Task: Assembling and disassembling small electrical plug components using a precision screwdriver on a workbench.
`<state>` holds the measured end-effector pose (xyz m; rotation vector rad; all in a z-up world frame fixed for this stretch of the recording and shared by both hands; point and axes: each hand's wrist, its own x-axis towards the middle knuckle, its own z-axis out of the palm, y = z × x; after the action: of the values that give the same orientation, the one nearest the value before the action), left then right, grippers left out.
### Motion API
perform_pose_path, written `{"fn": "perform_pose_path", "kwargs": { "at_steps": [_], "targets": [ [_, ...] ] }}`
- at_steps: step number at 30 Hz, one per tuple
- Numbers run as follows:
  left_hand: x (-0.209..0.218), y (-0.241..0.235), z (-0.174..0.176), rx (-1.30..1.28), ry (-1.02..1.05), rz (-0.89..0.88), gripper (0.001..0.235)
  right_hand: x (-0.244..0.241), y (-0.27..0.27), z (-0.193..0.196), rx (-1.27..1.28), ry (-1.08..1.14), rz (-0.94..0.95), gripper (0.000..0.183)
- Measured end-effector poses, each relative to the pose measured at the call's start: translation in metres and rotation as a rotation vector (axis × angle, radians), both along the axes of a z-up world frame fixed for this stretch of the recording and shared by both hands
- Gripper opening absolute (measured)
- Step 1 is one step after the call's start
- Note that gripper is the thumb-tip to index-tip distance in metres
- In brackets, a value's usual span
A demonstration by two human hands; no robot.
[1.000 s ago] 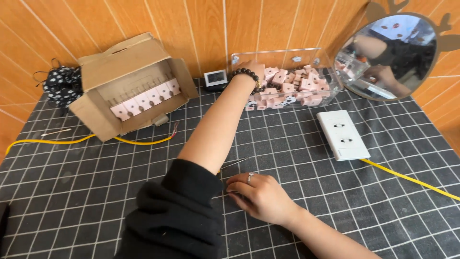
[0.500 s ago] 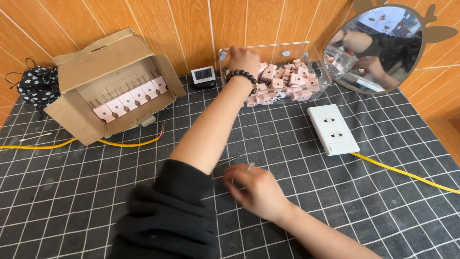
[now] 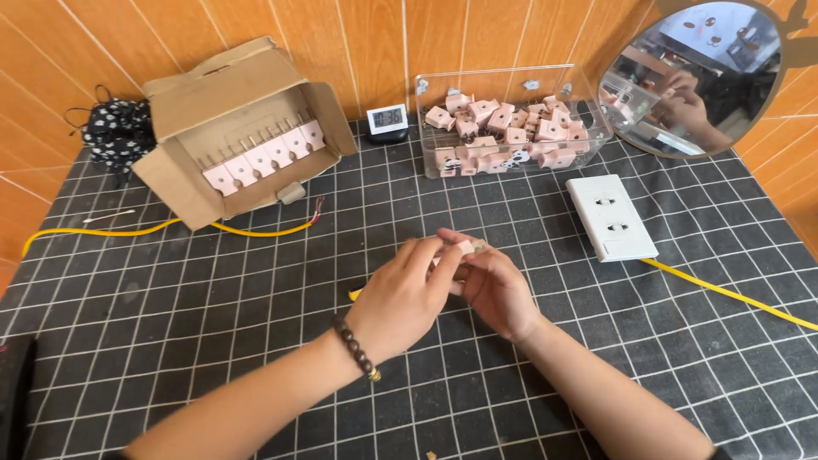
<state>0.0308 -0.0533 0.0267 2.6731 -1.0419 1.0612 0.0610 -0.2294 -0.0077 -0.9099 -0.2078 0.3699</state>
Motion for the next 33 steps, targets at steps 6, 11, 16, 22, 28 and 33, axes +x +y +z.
{"fn": "perform_pose_path", "kwargs": {
  "at_steps": [6,11,16,22,28,33],
  "targets": [
    [-0.028,0.052,-0.019,-0.23,0.511,0.02,0.055,-0.006,0.002,0.004,-0.395,-0.039,-0.13,0.04],
    [-0.023,0.081,-0.044,-0.055,0.513,0.256,0.036,-0.002,-0.004,0.011,-0.678,-0.192,-0.226,0.04],
    [-0.008,0.07,0.012,-0.618,0.823,0.302,0.037,-0.007,-0.002,0.015,-0.812,-0.226,-0.251,0.059],
    [0.006,0.074,-0.016,-1.099,0.833,0.243,0.034,0.005,-0.007,-0.006,-0.547,-0.214,-0.381,0.057],
    [0.003,0.085,-0.044,-0.783,0.54,0.077,0.024,0.001,0.0,0.03,-0.408,-0.058,-0.375,0.041],
    [-0.005,0.079,-0.033,-0.556,0.31,-0.167,0.028,0.016,-0.016,0.021,-0.218,0.01,-0.116,0.045]
  ]
}}
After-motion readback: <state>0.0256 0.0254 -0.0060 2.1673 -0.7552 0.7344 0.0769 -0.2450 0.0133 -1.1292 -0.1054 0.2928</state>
